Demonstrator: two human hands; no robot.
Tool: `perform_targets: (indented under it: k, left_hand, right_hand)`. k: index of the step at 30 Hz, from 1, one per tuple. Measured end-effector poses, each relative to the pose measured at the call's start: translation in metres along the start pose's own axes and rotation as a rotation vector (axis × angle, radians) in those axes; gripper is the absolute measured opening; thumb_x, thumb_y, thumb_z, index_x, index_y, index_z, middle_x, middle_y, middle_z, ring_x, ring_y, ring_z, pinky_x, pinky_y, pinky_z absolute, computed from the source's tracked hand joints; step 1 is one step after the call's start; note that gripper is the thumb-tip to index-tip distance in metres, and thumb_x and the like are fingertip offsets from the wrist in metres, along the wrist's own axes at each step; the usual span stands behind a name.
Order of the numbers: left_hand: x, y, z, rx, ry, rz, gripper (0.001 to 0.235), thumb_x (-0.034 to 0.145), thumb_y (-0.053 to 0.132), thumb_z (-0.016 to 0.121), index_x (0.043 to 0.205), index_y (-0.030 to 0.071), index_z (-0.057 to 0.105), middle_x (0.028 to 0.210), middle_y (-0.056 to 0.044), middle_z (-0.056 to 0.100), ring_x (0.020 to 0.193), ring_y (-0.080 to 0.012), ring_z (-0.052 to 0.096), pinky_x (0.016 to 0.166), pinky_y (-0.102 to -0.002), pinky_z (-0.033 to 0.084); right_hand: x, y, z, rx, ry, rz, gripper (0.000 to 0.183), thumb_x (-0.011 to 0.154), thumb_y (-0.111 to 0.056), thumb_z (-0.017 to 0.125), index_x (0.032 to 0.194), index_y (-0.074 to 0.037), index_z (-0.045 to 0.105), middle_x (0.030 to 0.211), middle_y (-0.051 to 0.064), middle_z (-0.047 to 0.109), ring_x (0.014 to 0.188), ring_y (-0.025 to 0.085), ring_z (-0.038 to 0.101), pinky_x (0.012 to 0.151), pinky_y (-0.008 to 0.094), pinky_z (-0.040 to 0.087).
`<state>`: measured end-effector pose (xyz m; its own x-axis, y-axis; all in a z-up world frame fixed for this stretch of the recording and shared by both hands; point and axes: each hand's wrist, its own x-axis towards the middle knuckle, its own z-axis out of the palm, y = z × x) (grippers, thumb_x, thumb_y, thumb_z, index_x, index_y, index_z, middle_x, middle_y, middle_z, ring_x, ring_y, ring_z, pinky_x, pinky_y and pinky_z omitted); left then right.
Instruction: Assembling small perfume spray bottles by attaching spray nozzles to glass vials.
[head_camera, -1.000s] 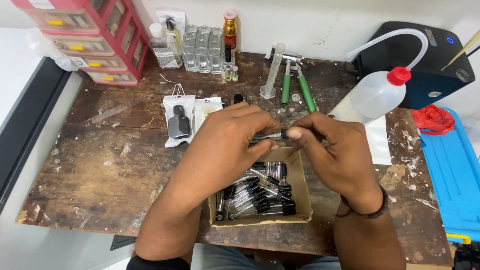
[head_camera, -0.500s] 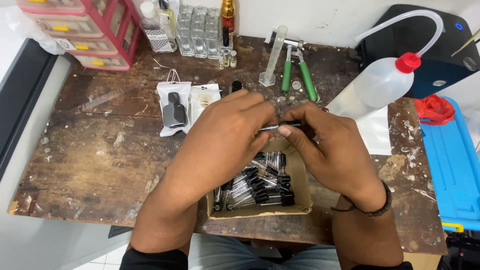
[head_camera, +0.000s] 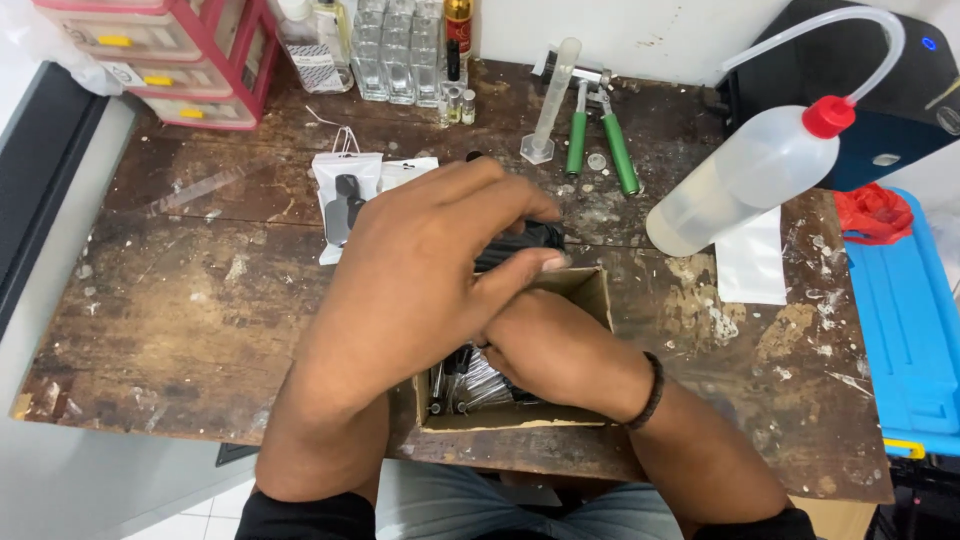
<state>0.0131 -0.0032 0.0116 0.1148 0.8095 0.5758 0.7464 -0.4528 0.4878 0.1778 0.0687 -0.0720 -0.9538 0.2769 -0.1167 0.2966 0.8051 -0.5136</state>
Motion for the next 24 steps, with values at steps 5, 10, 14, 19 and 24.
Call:
perform_targets:
  k: [5, 10, 14, 19, 24]
  left_hand:
    - [0.0, 0.0, 0.003, 0.029, -0.017, -0.01, 0.023, 0.095, 0.021, 0.075, 0.111, 0.007, 0.067, 0.1, -0.006, 0.067, 0.088, -0.0235, 0.066, 0.067, -0.038, 0.05]
    - [0.001, 0.0, 0.003, 0.034, -0.045, -0.052, 0.024, 0.095, 0.025, 0.075, 0.111, 0.009, 0.068, 0.101, -0.004, 0.068, 0.088, -0.0213, 0.067, 0.067, -0.037, 0.051]
    - [0.001, -0.001, 0.003, 0.053, -0.067, -0.053, 0.025, 0.096, 0.026, 0.074, 0.112, 0.009, 0.067, 0.098, -0.003, 0.066, 0.086, -0.022, 0.065, 0.065, -0.038, 0.052]
    - [0.002, -0.003, 0.005, 0.035, -0.086, -0.035, 0.024, 0.097, 0.023, 0.072, 0.114, 0.006, 0.067, 0.102, -0.004, 0.069, 0.091, -0.0242, 0.067, 0.066, -0.04, 0.053]
    - [0.001, -0.003, 0.006, 0.052, -0.066, -0.032, 0.022, 0.096, 0.023, 0.075, 0.111, 0.008, 0.068, 0.098, -0.003, 0.067, 0.087, -0.0222, 0.066, 0.062, -0.038, 0.052]
  right_hand:
    - [0.0, -0.003, -0.007, 0.043, -0.187, -0.008, 0.011, 0.086, -0.001, 0.059, 0.096, -0.006, 0.06, 0.092, 0.016, 0.066, 0.074, 0.032, 0.061, 0.061, 0.043, 0.047]
    - [-0.003, -0.007, -0.026, 0.122, -0.256, 0.02, 0.007, 0.095, -0.01, 0.061, 0.095, -0.007, 0.068, 0.087, 0.011, 0.074, 0.068, 0.027, 0.068, 0.063, 0.037, 0.055]
    - [-0.016, 0.019, -0.024, -0.045, -0.207, 0.264, 0.019, 0.102, -0.015, 0.046, 0.087, -0.012, 0.055, 0.07, 0.007, 0.055, 0.059, 0.022, 0.05, 0.055, 0.04, 0.041]
    - [-0.02, 0.027, -0.017, -0.183, -0.231, 0.294, 0.018, 0.097, -0.008, 0.041, 0.098, -0.013, 0.058, 0.067, 0.008, 0.055, 0.057, 0.021, 0.05, 0.052, 0.043, 0.037]
    - [-0.017, 0.026, -0.008, -0.246, -0.342, 0.342, 0.014, 0.097, -0.006, 0.042, 0.087, -0.01, 0.051, 0.066, 0.011, 0.053, 0.05, 0.027, 0.049, 0.048, 0.047, 0.034]
